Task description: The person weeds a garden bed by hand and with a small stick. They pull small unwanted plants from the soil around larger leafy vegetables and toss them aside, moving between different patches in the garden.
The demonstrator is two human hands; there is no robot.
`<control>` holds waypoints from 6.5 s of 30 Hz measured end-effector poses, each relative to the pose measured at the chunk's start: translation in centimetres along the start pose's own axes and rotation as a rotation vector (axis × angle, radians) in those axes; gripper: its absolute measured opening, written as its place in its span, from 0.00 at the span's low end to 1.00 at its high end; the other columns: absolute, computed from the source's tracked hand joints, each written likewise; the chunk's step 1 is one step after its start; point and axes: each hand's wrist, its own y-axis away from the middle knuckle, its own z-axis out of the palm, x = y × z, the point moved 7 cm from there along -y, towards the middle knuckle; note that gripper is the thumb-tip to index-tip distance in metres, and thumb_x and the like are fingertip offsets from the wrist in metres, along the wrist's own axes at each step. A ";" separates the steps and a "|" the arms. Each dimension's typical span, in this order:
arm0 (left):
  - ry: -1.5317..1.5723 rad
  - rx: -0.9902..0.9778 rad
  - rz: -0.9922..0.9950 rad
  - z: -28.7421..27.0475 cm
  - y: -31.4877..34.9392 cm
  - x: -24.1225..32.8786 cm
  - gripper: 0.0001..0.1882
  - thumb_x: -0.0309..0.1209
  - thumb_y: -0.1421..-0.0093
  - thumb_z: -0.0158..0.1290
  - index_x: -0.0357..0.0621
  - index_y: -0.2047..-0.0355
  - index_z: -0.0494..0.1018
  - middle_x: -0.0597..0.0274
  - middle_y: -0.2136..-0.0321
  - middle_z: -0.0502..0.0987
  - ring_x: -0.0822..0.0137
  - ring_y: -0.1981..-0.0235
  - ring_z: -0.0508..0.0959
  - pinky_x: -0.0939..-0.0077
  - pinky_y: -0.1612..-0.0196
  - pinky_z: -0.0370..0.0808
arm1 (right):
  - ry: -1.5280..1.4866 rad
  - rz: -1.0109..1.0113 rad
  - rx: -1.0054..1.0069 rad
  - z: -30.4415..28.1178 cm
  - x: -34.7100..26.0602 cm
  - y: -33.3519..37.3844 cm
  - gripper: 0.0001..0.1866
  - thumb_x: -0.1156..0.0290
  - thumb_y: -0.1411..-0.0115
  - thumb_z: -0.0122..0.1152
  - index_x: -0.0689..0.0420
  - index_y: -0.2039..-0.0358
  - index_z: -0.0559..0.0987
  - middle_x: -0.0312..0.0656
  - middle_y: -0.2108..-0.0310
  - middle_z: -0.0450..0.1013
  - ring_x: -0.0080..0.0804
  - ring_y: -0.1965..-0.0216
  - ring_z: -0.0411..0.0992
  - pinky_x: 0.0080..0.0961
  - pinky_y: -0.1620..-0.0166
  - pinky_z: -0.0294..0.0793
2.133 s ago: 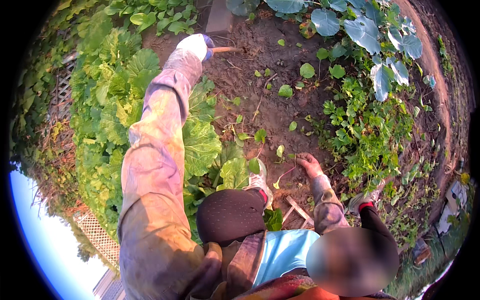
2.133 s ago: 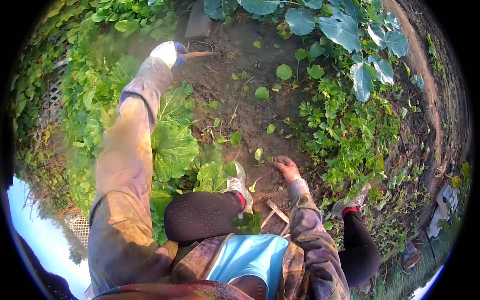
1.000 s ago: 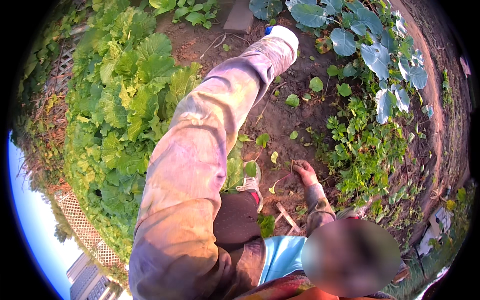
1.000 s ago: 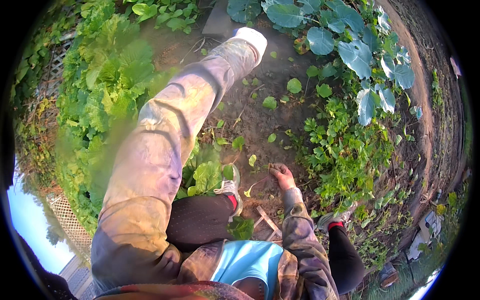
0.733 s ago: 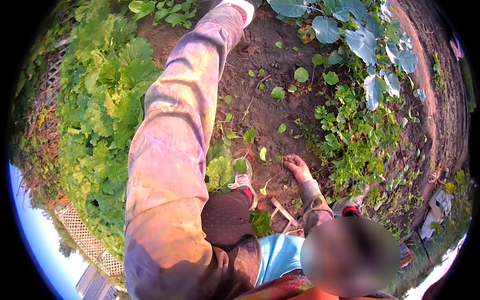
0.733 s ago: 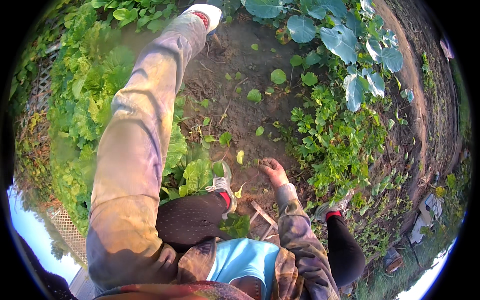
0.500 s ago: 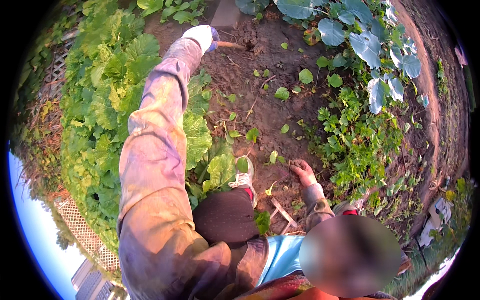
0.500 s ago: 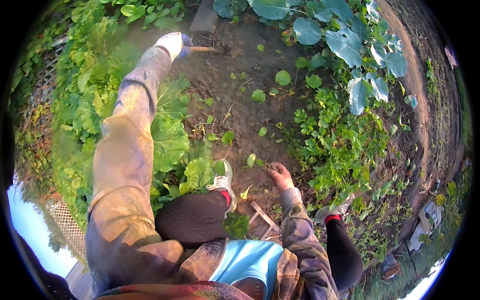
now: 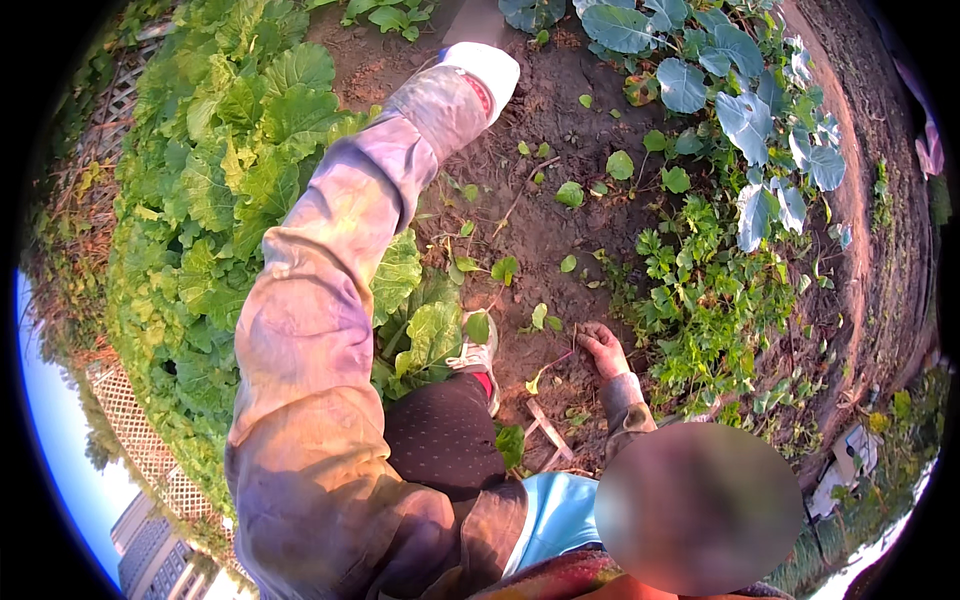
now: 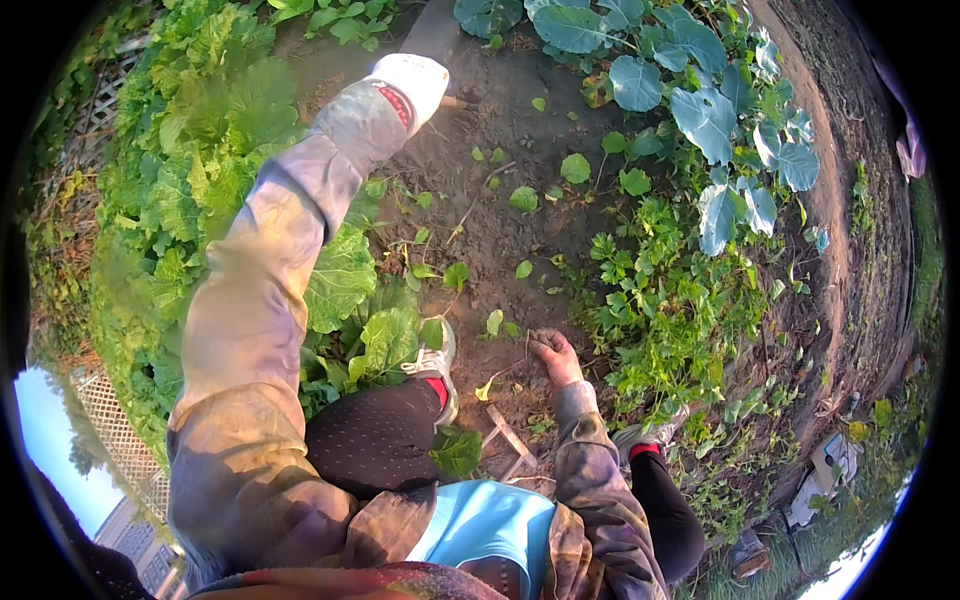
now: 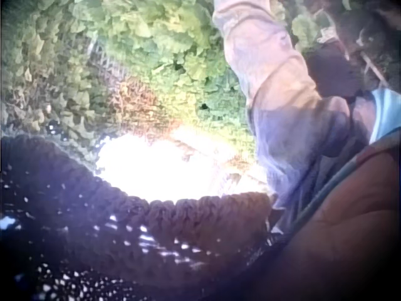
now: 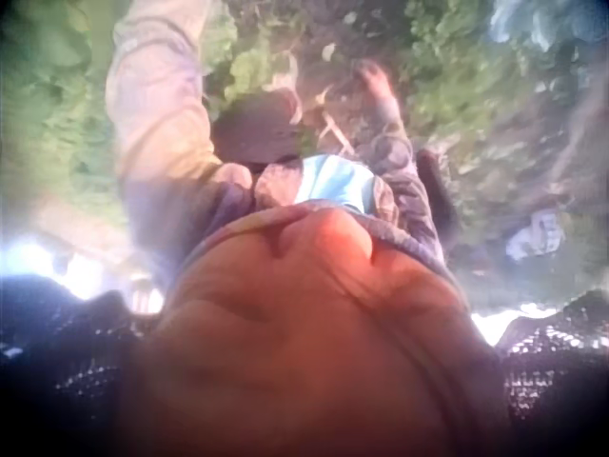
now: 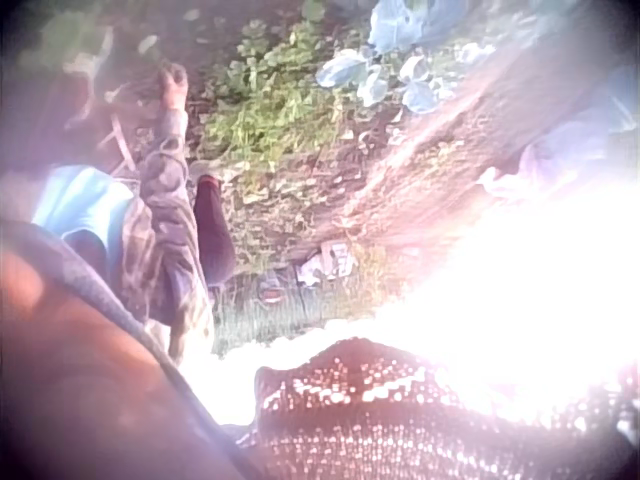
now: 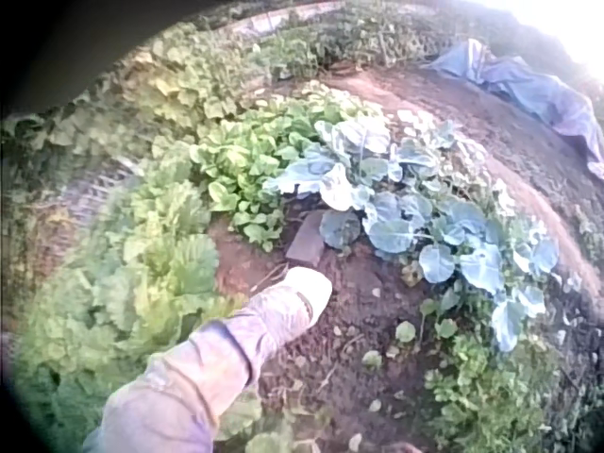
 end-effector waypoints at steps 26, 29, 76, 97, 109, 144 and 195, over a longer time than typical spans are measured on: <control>0.274 0.109 -0.548 13.8 13.3 -21.8 0.08 0.33 0.44 0.50 0.49 0.65 0.75 0.53 0.70 0.79 0.51 0.67 0.79 0.58 0.64 0.75 | -0.050 -0.351 -0.224 20.6 -26.6 -21.6 0.10 0.71 0.39 0.52 0.54 0.56 0.74 0.33 0.66 0.76 0.23 0.73 0.73 0.20 0.76 0.70; 0.276 -0.011 -0.571 14.1 11.9 -21.8 0.10 0.34 0.42 0.49 0.52 0.60 0.75 0.53 0.68 0.78 0.54 0.66 0.79 0.60 0.63 0.75 | -0.107 -0.245 -0.196 21.5 -28.0 -25.7 0.11 0.70 0.41 0.55 0.56 0.57 0.73 0.37 0.68 0.74 0.28 0.73 0.72 0.26 0.74 0.71; 0.405 0.174 -0.556 16.4 14.0 -24.5 0.13 0.40 0.42 0.50 0.57 0.58 0.76 0.54 0.70 0.79 0.51 0.70 0.78 0.60 0.66 0.76 | 1.433 -0.812 0.465 25.0 -31.7 -25.9 0.35 0.69 0.58 0.72 0.50 0.47 0.71 0.57 0.42 0.59 0.52 0.50 0.69 0.38 0.49 0.72; 0.351 0.079 -0.609 13.1 11.1 -21.1 0.10 0.34 0.44 0.50 0.48 0.65 0.77 0.52 0.68 0.80 0.51 0.66 0.80 0.57 0.63 0.76 | 1.285 -0.961 0.367 21.0 -28.8 -25.1 0.30 0.72 0.49 0.61 0.62 0.45 0.67 0.60 0.44 0.61 0.56 0.46 0.65 0.38 0.46 0.69; 0.338 0.219 -0.516 18.7 11.7 -20.8 0.13 0.37 0.42 0.49 0.47 0.61 0.77 0.48 0.67 0.79 0.48 0.64 0.78 0.57 0.61 0.75 | 0.779 -0.412 0.354 -2.2 6.6 7.8 0.17 0.80 0.52 0.48 0.57 0.63 0.81 0.49 0.65 0.77 0.45 0.60 0.75 0.32 0.55 0.73; 0.641 0.262 -0.044 -10.4 29.7 18.6 0.18 0.28 0.39 0.52 0.39 0.49 0.72 0.57 0.57 0.78 0.71 0.59 0.76 0.77 0.54 0.71 | 0.414 -0.147 0.804 -23.5 18.7 5.5 0.20 0.65 0.50 0.65 0.60 0.57 0.77 0.57 0.63 0.75 0.55 0.59 0.72 0.41 0.55 0.71; 0.501 0.503 0.040 -12.3 30.2 14.5 0.19 0.40 0.43 0.56 0.50 0.52 0.74 0.56 0.61 0.79 0.59 0.60 0.79 0.70 0.56 0.73 | 0.097 -0.256 0.439 -24.5 11.9 19.3 0.13 0.70 0.49 0.65 0.62 0.63 0.79 0.44 0.72 0.77 0.32 0.74 0.76 0.29 0.70 0.75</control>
